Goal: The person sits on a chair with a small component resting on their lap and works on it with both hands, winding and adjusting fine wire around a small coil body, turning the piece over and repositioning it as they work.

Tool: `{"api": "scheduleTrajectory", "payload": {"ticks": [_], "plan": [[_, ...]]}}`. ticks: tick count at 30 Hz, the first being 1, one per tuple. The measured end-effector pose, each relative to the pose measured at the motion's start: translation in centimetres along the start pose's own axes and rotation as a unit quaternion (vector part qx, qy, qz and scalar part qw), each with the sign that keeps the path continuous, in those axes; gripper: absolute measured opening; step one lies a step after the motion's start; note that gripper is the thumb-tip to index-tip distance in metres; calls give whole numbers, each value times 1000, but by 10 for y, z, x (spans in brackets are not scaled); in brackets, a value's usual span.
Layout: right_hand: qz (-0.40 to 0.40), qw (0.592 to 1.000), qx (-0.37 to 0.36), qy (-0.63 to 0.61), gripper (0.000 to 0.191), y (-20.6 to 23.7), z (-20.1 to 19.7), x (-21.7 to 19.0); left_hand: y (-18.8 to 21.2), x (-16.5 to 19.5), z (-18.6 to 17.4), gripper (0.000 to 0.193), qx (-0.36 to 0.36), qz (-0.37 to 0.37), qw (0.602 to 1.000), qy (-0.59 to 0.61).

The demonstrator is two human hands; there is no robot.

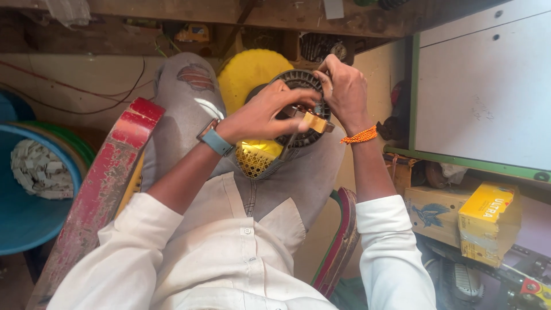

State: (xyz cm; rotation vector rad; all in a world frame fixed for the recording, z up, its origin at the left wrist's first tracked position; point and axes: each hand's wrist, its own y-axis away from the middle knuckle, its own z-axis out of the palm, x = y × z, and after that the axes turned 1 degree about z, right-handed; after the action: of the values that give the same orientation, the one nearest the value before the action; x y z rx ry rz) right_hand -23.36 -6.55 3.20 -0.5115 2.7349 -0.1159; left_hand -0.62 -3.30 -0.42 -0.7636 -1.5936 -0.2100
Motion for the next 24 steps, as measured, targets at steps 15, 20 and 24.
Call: {"api": "scheduleTrajectory", "payload": {"ticks": [15,20,24], "plan": [[50,988,93,-113,13,18,-32,-30,-38,-47,-10,92,-105,-82,917,376],[84,982,58,-159,10,62,-55,-79,-37,-45,-18,87,-139,-47,935,323],[58,989,52,-124,13,87,-40,-105,-38,-36,-22,77,-156,-35,949,273]]}}
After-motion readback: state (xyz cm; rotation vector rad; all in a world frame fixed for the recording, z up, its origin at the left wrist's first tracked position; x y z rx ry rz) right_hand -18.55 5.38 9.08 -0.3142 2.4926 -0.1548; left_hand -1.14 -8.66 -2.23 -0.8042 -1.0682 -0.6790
